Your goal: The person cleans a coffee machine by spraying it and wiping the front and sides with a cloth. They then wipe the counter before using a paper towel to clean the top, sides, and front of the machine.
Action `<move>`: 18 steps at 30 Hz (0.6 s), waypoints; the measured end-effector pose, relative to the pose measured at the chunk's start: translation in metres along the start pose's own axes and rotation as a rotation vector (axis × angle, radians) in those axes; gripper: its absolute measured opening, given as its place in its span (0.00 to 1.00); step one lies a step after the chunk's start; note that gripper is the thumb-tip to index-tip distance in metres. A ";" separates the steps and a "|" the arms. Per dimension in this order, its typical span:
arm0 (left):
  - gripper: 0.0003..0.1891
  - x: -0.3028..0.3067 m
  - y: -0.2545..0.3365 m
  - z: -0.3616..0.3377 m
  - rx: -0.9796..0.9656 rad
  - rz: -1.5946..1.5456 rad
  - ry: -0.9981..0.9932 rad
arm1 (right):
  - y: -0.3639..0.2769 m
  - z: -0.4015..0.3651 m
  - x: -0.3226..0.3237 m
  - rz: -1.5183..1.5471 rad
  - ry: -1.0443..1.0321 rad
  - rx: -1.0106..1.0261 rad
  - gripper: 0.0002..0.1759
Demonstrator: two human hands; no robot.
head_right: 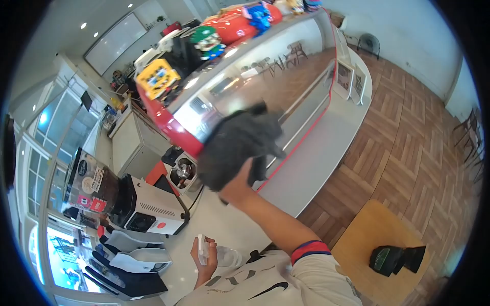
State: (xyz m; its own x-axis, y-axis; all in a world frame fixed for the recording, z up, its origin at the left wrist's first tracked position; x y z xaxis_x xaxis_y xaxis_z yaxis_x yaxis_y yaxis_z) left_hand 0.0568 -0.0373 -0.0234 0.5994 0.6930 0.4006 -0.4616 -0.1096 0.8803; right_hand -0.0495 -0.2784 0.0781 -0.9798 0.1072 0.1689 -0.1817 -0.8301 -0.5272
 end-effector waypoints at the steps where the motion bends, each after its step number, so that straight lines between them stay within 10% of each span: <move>1: 0.04 0.002 0.007 0.002 -0.065 0.032 -0.009 | 0.018 -0.004 -0.003 0.025 -0.090 -0.056 0.25; 9: 0.03 0.025 0.002 0.001 -0.195 -0.009 0.013 | -0.019 -0.011 -0.009 -0.233 -0.372 0.265 0.19; 12: 0.03 0.036 -0.015 -0.001 -0.082 -0.108 0.016 | -0.034 0.010 -0.019 -0.272 -0.855 0.093 0.23; 18: 0.03 0.051 -0.032 0.001 -0.110 -0.164 -0.014 | -0.097 0.057 -0.032 -1.111 -0.548 0.496 0.40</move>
State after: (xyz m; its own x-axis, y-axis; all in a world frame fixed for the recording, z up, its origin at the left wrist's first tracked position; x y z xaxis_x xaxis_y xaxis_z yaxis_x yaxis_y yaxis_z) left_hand 0.1030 0.0003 -0.0312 0.6810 0.6852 0.2584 -0.4255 0.0831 0.9011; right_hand 0.0038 -0.2321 0.1713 -0.1514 0.7162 0.6813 -0.6922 -0.5688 0.4442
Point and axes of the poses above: each hand's wrist, its own z-axis towards the middle knuckle, its own x-axis out of the back of the hand, y = z × x, the point moved 8 cm from there along z, towards the middle knuckle, and after that the axes turned 5 degrees about y, right-handed, at the moved point
